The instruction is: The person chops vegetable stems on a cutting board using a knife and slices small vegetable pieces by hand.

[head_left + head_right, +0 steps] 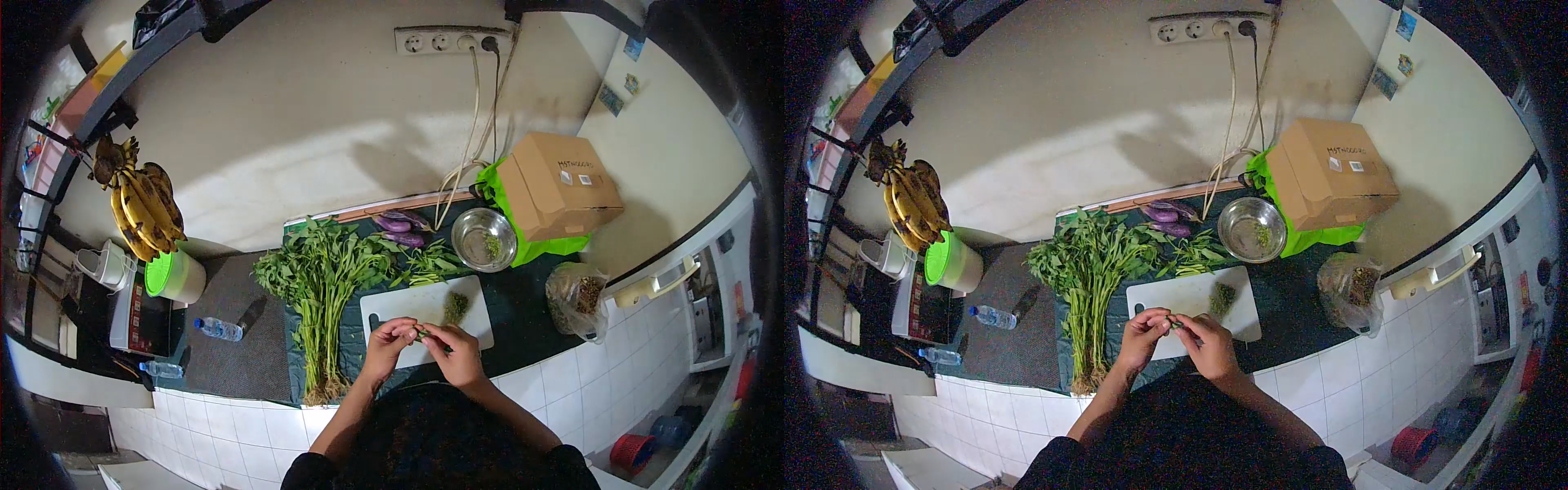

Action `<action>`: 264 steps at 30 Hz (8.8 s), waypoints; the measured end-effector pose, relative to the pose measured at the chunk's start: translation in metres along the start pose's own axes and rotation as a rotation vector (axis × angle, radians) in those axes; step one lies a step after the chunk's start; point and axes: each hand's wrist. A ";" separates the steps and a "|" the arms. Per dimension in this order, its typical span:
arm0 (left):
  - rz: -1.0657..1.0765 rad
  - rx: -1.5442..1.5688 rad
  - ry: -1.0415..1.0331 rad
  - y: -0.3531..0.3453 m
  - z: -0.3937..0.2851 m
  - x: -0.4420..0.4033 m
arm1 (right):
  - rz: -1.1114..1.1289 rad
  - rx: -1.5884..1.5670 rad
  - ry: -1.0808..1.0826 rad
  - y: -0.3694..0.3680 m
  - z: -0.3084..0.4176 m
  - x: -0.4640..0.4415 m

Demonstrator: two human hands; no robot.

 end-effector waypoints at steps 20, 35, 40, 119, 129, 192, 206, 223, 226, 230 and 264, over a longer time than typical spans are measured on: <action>0.101 -0.093 -0.054 -0.006 -0.005 -0.003 | -0.006 -0.084 -0.231 -0.011 -0.019 0.002; -0.069 -0.042 -0.122 -0.015 0.001 0.000 | 0.016 -0.016 -0.074 -0.013 -0.013 -0.001; -0.054 -0.131 -0.188 -0.024 -0.006 0.002 | -0.028 0.008 -0.125 -0.012 -0.013 0.000; 0.212 -0.139 0.008 -0.006 -0.027 0.003 | 0.057 -0.278 -0.005 0.004 -0.012 -0.005; 0.165 -0.151 -0.049 -0.014 -0.031 0.008 | 0.101 -0.388 -0.107 0.000 -0.020 -0.002; 0.349 -1.159 -0.583 -0.020 -0.033 0.013 | 0.151 -0.028 -0.133 0.010 -0.023 0.003; 0.425 -1.114 -0.543 0.001 -0.044 0.018 | 0.235 0.129 0.013 0.011 -0.021 0.003; 0.293 -1.261 -0.352 0.079 0.051 0.020 | 0.033 1.110 0.367 -0.021 -0.198 0.025; 0.304 -1.279 -0.324 0.079 0.056 0.019 | 0.132 1.053 0.257 -0.016 -0.203 0.028; 0.354 -1.413 -0.298 0.073 0.062 0.013 | 0.224 0.928 -0.072 -0.006 -0.212 0.049; 0.313 -1.376 -0.363 0.040 0.149 -0.052 | 0.339 0.730 -0.437 -0.018 -0.169 0.054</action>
Point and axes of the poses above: each hand's wrist, its own x-axis away from the middle knuckle, its own y-axis out of the back of the hand, z = x × y, and after that the axes turned 10 degrees about -y, right-handed
